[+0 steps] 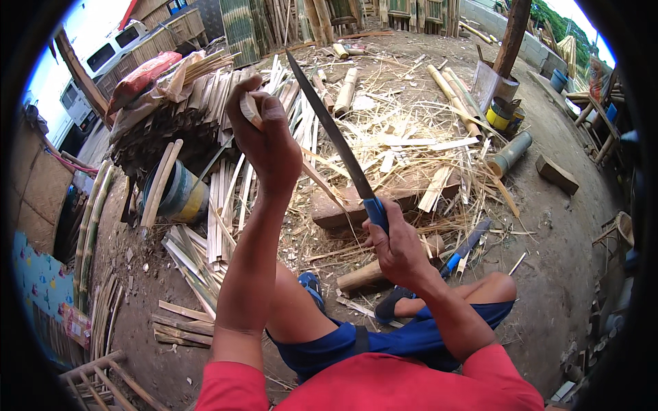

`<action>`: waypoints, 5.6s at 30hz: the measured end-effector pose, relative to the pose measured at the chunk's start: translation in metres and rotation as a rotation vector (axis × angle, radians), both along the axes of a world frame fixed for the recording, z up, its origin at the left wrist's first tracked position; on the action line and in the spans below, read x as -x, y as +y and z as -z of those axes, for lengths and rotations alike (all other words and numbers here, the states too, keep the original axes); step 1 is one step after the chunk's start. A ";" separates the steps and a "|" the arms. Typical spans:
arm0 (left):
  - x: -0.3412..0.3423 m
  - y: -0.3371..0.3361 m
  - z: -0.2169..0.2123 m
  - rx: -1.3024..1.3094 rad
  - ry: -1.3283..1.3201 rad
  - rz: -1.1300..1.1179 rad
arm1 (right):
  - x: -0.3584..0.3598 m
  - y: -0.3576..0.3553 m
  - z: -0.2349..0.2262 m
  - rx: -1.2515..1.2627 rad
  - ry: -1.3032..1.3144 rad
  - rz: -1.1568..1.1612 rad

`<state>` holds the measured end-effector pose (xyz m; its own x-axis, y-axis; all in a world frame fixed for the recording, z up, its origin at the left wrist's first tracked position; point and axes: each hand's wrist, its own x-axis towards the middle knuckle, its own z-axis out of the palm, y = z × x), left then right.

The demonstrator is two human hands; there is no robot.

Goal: The person sits on the ground and uses a knife to split thin bamboo strips from a larger bamboo pole. They repeatedly hold the pole, slice along its length, and set the finished strips aside.

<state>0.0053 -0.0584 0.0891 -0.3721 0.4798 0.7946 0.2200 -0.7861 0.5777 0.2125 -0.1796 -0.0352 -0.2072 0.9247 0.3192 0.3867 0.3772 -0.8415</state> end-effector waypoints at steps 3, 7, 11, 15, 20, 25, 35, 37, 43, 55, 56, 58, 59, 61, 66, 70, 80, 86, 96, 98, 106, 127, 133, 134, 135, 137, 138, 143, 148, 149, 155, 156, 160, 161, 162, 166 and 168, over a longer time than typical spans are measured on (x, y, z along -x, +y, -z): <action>-0.015 -0.011 0.004 -0.046 -0.018 -0.020 | 0.017 0.004 -0.026 -0.182 0.127 0.033; -0.027 -0.014 0.003 -0.058 0.019 -0.065 | 0.039 0.026 -0.030 0.229 -0.194 0.026; -0.028 -0.007 -0.001 -0.127 0.057 -0.104 | 0.034 0.027 -0.031 0.163 -0.166 -0.008; -0.032 -0.005 0.001 -0.085 0.008 -0.106 | 0.027 0.024 -0.035 -0.089 0.092 -0.008; -0.031 -0.005 0.000 -0.063 -0.018 -0.077 | 0.036 0.038 -0.028 0.312 -0.301 -0.016; -0.030 -0.004 -0.005 -0.112 0.031 -0.123 | 0.034 0.033 -0.016 -0.014 -0.004 0.022; -0.028 0.011 -0.006 -0.036 0.040 -0.141 | 0.032 0.073 0.005 0.271 -0.179 -0.057; -0.030 0.015 -0.005 -0.060 0.042 -0.121 | 0.029 0.071 0.019 0.043 -0.011 -0.045; -0.027 0.011 -0.004 -0.057 0.081 -0.200 | 0.047 0.079 0.036 0.500 -0.477 0.058; -0.012 0.013 -0.004 -0.052 0.003 -0.148 | 0.060 0.086 0.056 0.340 -0.532 0.050; -0.011 0.015 -0.007 -0.072 -0.037 -0.135 | 0.060 0.094 0.060 0.401 -0.607 0.076; -0.009 0.013 -0.009 -0.077 -0.070 -0.151 | 0.057 0.094 0.069 0.353 -0.431 -0.015; -0.008 0.011 -0.008 0.006 -0.144 -0.111 | 0.054 0.098 0.071 0.220 -0.312 0.012; -0.008 0.012 -0.007 -0.044 -0.086 -0.145 | 0.049 0.097 0.083 -0.124 -0.018 -0.075; -0.005 0.011 0.002 0.014 -0.062 -0.085 | 0.053 0.107 0.157 0.488 -0.668 0.139; 0.005 0.018 0.015 0.063 -0.127 -0.017 | 0.061 0.112 0.204 0.495 -0.439 0.184; 0.010 0.040 0.058 0.126 -0.130 -0.129 | 0.086 0.103 0.126 -0.072 0.025 -0.060; 0.026 0.033 0.059 0.121 -0.172 -0.184 | 0.054 0.127 0.191 0.701 -0.533 0.097; 0.041 0.027 0.061 0.115 -0.281 -0.139 | 0.034 0.090 0.234 0.488 -0.412 0.164; 0.044 0.026 0.059 0.079 -0.293 -0.135 | 0.004 0.095 0.269 0.617 -0.436 0.171; 0.059 0.025 0.055 0.086 -0.228 -0.025 | -0.037 0.071 0.249 0.382 -0.302 0.507; 0.084 0.013 0.074 0.182 -0.371 0.650 | 0.045 0.012 0.049 0.408 -0.037 -0.119; 0.084 0.011 0.073 0.126 -0.342 0.593 | 0.053 0.031 0.082 0.479 -0.120 0.108; 0.084 0.010 0.073 0.129 -0.341 0.588 | 0.054 0.030 0.087 0.434 -0.101 0.006; 0.084 0.012 0.072 0.113 -0.335 0.620 | 0.053 0.027 0.095 0.426 -0.102 -0.024; 0.084 0.012 0.072 0.142 -0.337 0.565 | 0.045 0.022 0.115 0.218 -0.035 -0.130; 0.084 0.012 0.071 0.145 -0.326 0.568 | 0.044 0.021 0.131 0.267 -0.103 -0.040; 0.085 0.009 0.068 0.140 -0.381 0.527 | 0.017 0.054 0.209 0.819 -0.382 0.376; 0.076 0.010 0.063 0.132 -0.380 0.399 | 0.038 0.065 0.168 0.535 -0.160 0.101; 0.073 0.011 0.063 0.135 -0.368 0.356 | 0.051 0.059 0.151 0.248 -0.025 0.046; 0.070 0.009 0.064 0.156 -0.381 0.342 | 0.067 0.043 0.154 0.297 -0.031 0.142; 0.071 0.010 0.064 0.156 -0.390 0.320 | 0.064 0.053 0.170 0.404 -0.047 0.187; 0.068 0.012 0.058 0.126 -0.400 0.284 | 0.031 0.078 0.191 0.822 -0.327 0.286; 0.064 0.011 0.057 0.146 -0.415 0.278 | 0.031 0.073 0.183 0.846 -0.315 0.252; 0.060 0.012 0.055 0.105 -0.343 0.183 | 0.037 0.070 0.173 0.684 -0.216 0.149; 0.044 0.010 0.053 0.163 -0.323 -0.050 | 0.078 0.036 0.123 0.227 0.014 -0.022; 0.044 0.009 0.053 0.165 -0.307 -0.067 | 0.090 0.035 0.125 0.238 0.008 0.049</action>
